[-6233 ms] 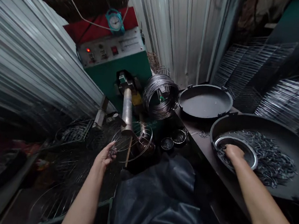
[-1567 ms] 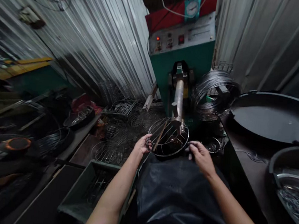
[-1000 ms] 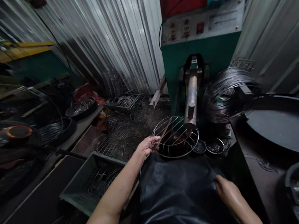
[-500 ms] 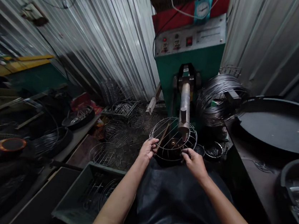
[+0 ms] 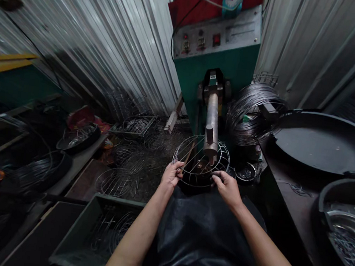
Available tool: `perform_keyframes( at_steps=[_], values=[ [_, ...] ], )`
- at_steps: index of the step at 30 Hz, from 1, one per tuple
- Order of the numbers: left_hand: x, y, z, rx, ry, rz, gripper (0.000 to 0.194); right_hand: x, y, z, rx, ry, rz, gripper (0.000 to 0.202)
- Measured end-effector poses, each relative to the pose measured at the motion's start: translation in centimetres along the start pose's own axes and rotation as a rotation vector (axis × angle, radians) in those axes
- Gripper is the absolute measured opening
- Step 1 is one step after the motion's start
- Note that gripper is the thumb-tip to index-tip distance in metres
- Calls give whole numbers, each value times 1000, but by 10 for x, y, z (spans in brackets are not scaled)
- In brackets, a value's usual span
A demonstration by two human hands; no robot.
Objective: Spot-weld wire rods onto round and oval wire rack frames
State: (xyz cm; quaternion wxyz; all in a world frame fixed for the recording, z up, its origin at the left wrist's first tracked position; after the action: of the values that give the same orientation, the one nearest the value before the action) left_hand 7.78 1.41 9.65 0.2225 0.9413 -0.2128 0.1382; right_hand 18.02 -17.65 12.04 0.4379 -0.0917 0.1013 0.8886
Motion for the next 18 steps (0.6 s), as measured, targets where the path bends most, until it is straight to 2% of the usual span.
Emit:
perform_keyframes(
  at_steps=[7,18],
  values=[
    [6,1,0,-8,-16,-8,43,1,1,4,-31,-85,-16,30],
    [8,-7,2,-104,-22,-74,38,-2,-10,8,-49,-41,-1,27]
  ],
)
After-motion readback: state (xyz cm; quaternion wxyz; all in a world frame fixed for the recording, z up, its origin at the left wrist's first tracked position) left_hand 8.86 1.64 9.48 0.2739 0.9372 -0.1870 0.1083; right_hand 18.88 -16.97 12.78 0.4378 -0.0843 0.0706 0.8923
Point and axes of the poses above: each hand's wrist, its own y-axis away from the middle knuckle, its own x-axis out of the palm, z = x × y, the point moved 4 cm from there along -y, towards the middle knuckle, and after that the axes turned 7 degrees about x, right-handed, at the moved point
